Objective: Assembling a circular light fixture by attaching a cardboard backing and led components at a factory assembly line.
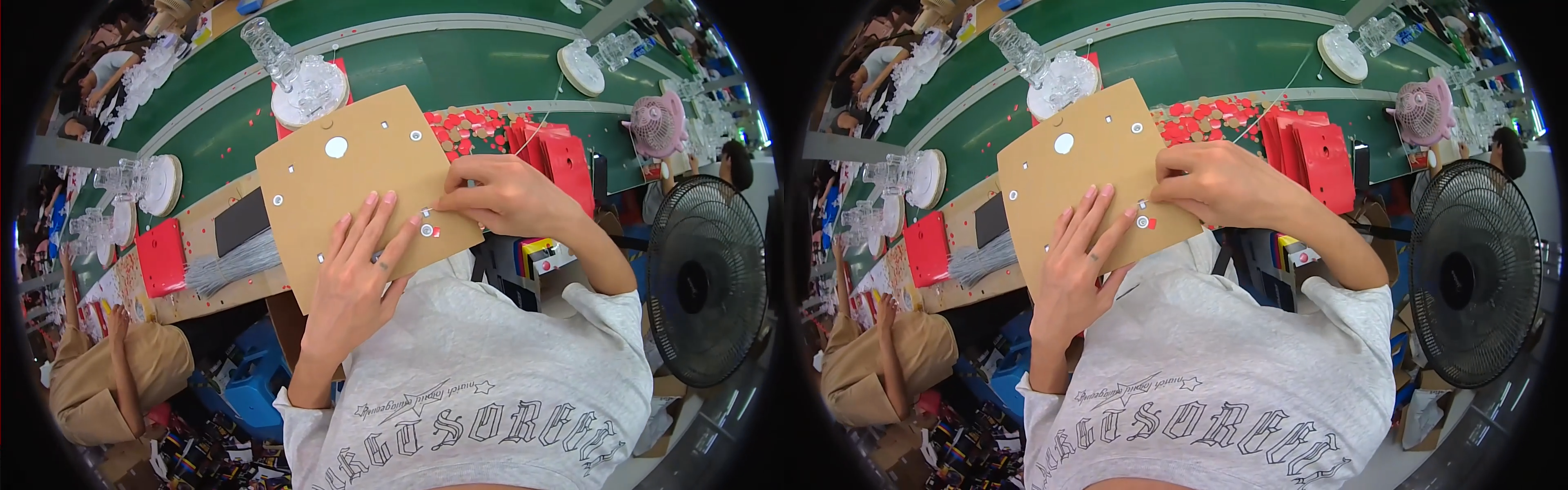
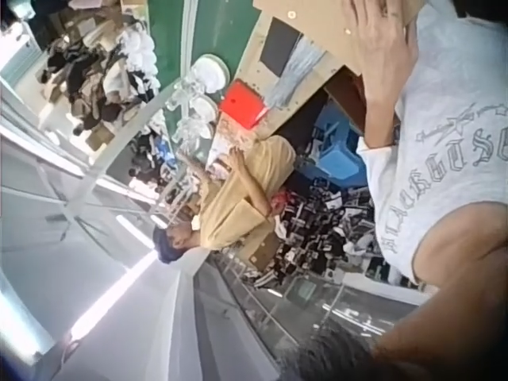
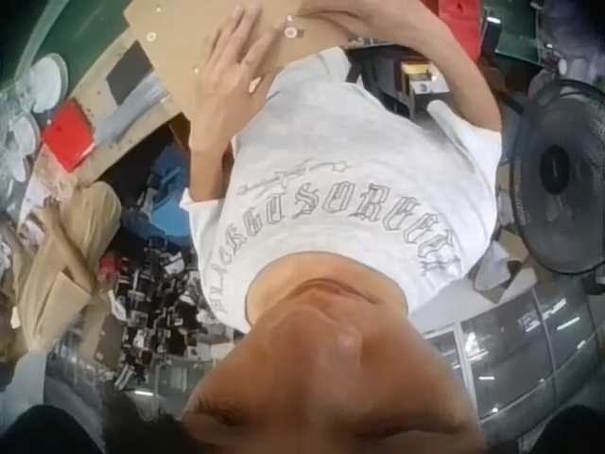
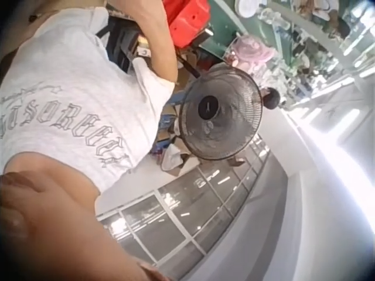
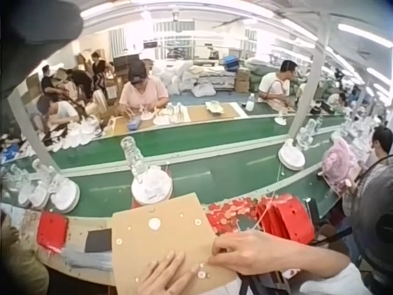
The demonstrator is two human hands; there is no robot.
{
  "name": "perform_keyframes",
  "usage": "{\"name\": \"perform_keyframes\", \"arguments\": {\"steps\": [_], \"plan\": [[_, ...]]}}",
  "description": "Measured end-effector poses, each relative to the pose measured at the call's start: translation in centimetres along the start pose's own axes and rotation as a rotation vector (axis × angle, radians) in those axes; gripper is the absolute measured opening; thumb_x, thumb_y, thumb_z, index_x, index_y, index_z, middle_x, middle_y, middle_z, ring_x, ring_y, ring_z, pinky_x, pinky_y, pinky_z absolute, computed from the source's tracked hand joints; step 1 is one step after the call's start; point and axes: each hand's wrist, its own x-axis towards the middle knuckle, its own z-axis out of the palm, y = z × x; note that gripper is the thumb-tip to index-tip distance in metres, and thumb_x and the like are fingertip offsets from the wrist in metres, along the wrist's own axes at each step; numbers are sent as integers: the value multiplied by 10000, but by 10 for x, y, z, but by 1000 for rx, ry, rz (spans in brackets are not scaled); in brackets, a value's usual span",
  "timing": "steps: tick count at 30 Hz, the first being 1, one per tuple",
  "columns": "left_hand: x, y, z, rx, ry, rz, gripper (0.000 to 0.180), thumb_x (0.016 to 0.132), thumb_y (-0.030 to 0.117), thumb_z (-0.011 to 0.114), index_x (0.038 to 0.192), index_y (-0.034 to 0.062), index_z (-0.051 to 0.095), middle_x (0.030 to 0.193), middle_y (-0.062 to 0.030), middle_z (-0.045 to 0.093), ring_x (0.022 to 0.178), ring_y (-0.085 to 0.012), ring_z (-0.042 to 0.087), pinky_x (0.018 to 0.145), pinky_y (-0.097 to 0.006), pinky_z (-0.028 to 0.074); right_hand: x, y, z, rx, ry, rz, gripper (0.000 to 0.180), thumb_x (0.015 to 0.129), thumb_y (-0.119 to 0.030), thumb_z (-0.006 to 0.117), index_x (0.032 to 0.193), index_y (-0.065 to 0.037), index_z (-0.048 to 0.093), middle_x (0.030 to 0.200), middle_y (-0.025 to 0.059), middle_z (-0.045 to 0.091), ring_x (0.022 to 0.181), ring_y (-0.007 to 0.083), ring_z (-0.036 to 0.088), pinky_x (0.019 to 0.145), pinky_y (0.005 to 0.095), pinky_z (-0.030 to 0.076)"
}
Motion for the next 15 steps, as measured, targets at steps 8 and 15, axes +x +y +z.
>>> {"name": "perform_keyframes", "arguments": {"steps": [8,15], "plan": [[1,-3,2,-11,17,-20,693,764,107,820,1420,181,611,1554,-171,461,1440,-366,436,1153,-516,355,4,-1,-14,-67,-139,-5,468,658,45,720,1091,-123,775,841,43,559,745,208,633,539,352,513],[4,-1,1,-61,3,-43,715,737,89,829,1412,194,619,1552,-160,467,1434,-368,443,1147,-521,366,1,2,-15,-115,-126,-51,439,709,9,704,1120,-129,772,808,45,503,695,204,601,504,348,477]]}}
